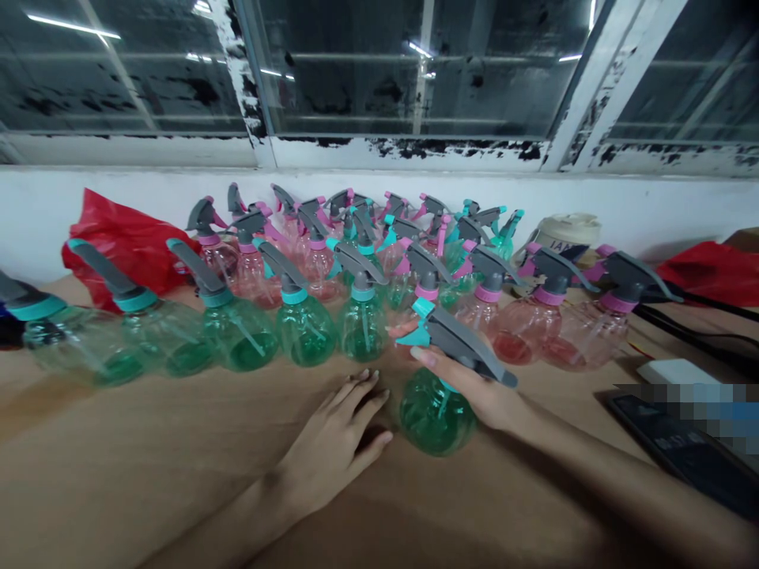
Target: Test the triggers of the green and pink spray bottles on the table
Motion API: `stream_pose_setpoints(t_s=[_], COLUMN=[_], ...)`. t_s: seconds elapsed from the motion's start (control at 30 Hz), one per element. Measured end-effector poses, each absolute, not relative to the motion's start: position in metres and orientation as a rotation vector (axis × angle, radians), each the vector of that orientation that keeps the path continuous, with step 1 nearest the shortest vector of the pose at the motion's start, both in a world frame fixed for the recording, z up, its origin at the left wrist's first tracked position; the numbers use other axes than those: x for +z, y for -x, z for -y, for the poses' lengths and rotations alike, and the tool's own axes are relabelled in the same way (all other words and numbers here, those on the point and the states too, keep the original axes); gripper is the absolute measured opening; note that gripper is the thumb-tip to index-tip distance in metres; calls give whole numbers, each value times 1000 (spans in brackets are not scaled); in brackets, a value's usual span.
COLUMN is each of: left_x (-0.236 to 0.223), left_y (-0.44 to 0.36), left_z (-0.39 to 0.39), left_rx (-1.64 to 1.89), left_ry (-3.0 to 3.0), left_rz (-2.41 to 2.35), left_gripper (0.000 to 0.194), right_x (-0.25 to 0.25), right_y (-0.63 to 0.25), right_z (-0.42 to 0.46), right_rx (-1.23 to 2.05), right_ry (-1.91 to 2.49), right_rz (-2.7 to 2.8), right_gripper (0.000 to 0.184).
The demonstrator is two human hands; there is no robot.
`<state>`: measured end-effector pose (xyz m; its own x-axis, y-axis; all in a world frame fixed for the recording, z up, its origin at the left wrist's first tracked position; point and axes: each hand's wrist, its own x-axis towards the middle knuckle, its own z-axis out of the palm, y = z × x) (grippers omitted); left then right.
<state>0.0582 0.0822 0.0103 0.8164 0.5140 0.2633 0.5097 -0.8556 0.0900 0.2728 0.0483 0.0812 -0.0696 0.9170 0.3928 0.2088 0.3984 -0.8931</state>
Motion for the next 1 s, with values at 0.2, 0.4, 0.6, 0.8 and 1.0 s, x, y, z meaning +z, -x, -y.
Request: stream_pose_setpoints(t_s=[0.2,0.4,0.6,0.8,1.0], left_x=[11,10,11,10,10], left_y=[-58,-58,-58,-58,-58], left_z=[-82,-81,-81,-82,-83], left_rx=[446,461,435,425,453], left_ry=[-2973,-2973,-2970,-2973,-2971], left_rz=[-838,-838,-845,-844,-839], left_gripper=[43,42,44,43,42], right_x=[80,80,81,84,88], right_y=[-273,-273,-273,-273,-275], right_z=[-48,-49,-48,-48,-45], right_rx=[803,828,849,814,660], right_ry=[1032,997,1004,1008,1103], right_rz=[1544,1528,1525,1553,1591], right_gripper=[23,23,23,22,23])
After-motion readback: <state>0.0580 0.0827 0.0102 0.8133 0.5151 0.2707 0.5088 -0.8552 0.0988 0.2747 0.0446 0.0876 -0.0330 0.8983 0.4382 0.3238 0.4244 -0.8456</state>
